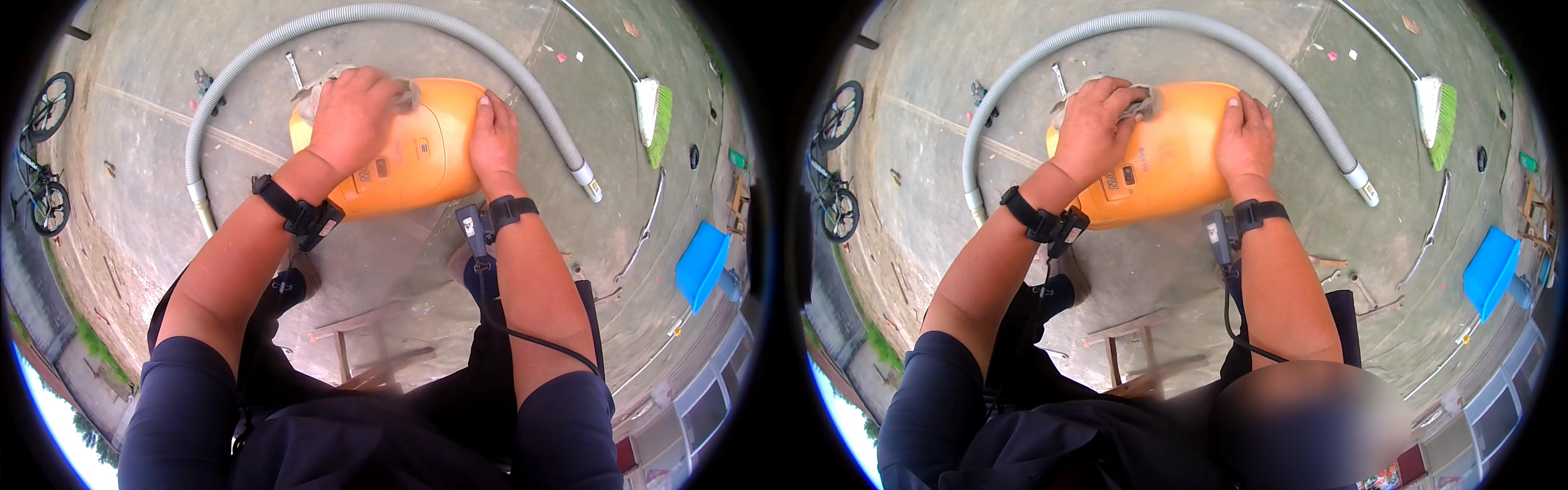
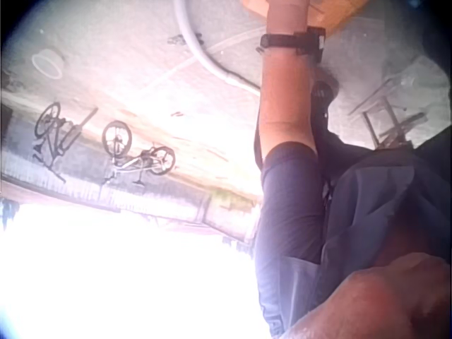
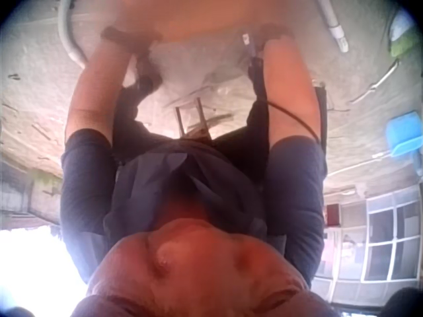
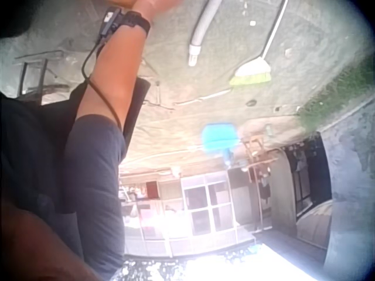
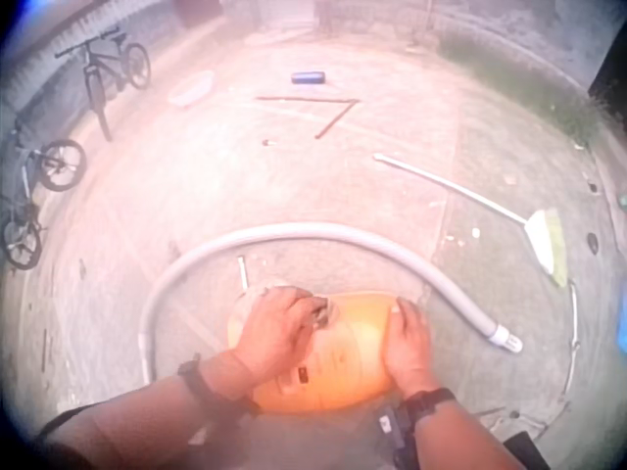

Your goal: The person cleans and reassembles a vacuum cleaner by using a small brush to dust the internal components, wiping the exterior orange and grey plastic housing with a cloth, and snapping the pieces back together.

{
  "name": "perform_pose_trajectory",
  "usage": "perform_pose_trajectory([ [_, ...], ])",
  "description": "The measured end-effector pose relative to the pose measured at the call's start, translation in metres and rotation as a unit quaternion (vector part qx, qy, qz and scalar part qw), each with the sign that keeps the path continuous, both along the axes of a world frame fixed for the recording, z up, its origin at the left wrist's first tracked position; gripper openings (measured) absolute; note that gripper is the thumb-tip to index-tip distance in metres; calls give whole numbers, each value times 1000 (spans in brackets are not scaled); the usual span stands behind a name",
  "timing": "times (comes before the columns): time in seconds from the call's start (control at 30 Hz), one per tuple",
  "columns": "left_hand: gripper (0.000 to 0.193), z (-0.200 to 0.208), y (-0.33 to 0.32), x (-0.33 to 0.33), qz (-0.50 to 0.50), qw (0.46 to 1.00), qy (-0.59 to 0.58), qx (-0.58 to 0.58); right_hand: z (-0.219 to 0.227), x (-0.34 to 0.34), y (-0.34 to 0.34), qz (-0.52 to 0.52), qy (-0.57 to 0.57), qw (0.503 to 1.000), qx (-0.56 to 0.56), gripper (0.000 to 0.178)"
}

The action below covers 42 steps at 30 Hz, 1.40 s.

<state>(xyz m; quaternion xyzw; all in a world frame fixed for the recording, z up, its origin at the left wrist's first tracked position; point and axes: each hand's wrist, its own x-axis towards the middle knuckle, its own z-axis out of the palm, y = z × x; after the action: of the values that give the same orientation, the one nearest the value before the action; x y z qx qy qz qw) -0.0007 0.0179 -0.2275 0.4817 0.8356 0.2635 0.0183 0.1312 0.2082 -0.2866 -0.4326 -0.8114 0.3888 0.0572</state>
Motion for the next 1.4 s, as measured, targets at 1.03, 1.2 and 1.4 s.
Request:
perform_pose_trajectory([
  [1.03, 18, 17, 10, 25, -178, 979, 13, -103, 0, 0, 1, 3, -8, 1000, -8, 55],
  [1.2, 17, 9, 11, 8, -171, 983, 5, -68, 0, -2, 0, -5, 8, 1000, -21, 56],
  [1.4, 5, 22, 6, 34, -298, 952, -16, -68, -5, 2, 4, -1, -3, 1000, -7, 57],
])
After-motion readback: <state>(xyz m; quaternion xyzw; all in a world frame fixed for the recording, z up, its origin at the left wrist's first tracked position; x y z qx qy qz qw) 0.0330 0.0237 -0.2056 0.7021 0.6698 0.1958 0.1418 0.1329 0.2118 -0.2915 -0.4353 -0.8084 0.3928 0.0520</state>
